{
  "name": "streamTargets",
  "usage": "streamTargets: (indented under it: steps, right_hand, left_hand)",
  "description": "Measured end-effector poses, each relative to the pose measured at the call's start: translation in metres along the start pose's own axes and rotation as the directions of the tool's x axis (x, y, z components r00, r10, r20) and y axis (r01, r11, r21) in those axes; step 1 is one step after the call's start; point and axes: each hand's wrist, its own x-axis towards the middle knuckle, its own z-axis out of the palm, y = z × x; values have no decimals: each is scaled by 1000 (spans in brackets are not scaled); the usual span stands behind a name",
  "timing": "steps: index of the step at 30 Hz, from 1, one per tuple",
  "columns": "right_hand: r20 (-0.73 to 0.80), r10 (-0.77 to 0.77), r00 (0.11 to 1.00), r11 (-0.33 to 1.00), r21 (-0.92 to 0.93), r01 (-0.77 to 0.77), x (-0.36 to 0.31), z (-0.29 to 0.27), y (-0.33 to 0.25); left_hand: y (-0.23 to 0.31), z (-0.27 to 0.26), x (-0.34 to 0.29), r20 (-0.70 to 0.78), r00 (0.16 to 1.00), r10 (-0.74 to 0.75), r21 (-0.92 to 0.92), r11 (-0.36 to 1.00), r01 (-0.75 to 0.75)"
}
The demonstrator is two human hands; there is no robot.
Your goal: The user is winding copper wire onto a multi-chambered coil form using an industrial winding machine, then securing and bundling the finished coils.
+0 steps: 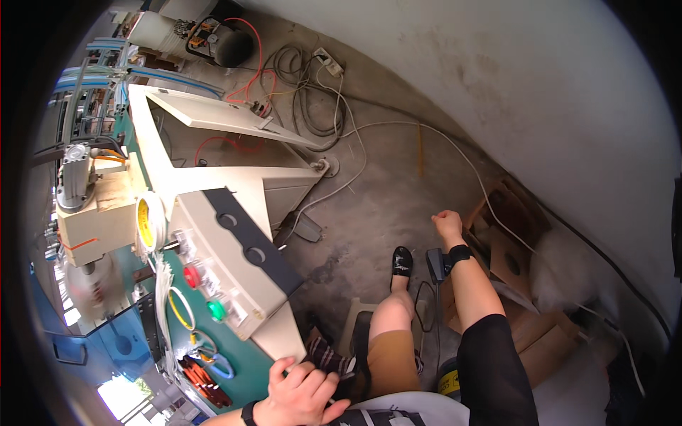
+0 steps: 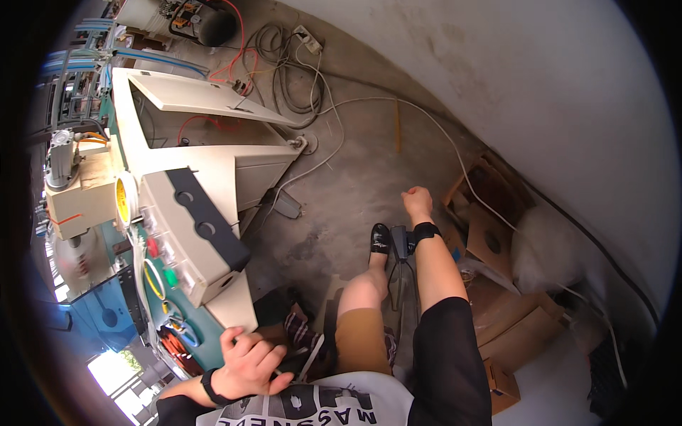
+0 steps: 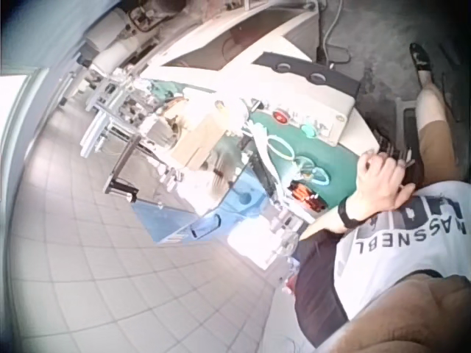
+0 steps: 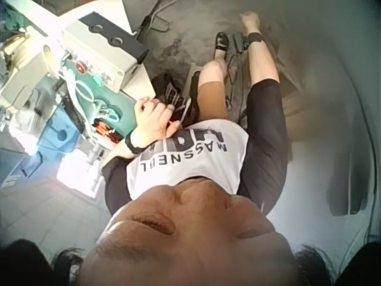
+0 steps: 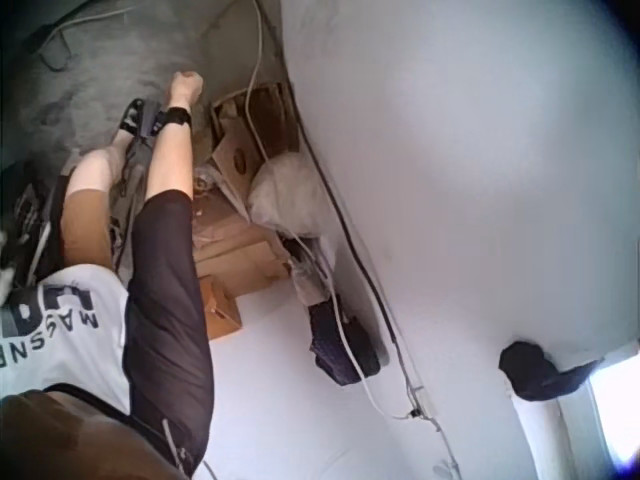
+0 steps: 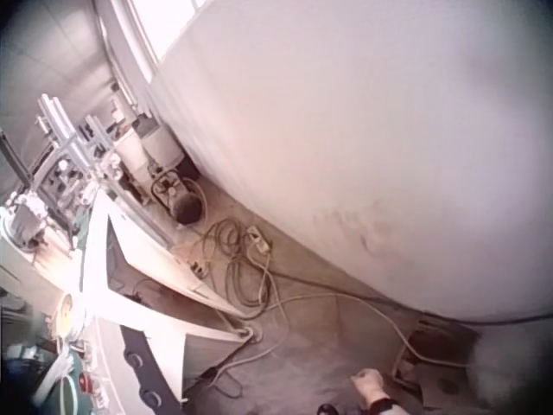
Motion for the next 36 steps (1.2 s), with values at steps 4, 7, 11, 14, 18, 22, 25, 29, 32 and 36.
streamTargets:
  steps: [4,7,11,14,18,22,25,29,32,36]
  right_hand:
    - [22,39,999,999,27,-40,64,38,20]
    - [11,59,998,996,61,-60,103,61,41]
    - [155,28,988,988,147,-51,143,105,35]
    - [55,-117,992,993,-15,118,170,113,29]
    - [128,-72,989,997,31,69,235,143,40]
    - [125,-82,989,994,81,72,292,167,42]
    - [161,-43,986,992,123,23,280,172,8]
    - [92,-9,996,993,-112,19,291,171,7]
    - [306,20,952,981,-188,39,314,169,16]
    - [115,-163,980,891,-409,196,282,184,14]
  left_hand:
    - [7,-1,-4,100,987,-129,62,990,123]
    - [10,-10,15,94,961,-260,-37,964,265]
    - [18,-9,3,4,934,-356,-44,934,356]
    - [26,-10,4,-37,897,-441,-33,897,440]
    - [4,10,12,-77,876,-476,-39,879,475]
    - [-4,21,23,-40,865,-500,37,865,501]
    - [-12,23,25,1,852,-523,83,850,521]
    - [-25,23,21,46,847,-529,103,846,523]
    - [-27,23,17,62,840,-539,116,840,530]
    - [-23,23,15,76,837,-542,141,837,529]
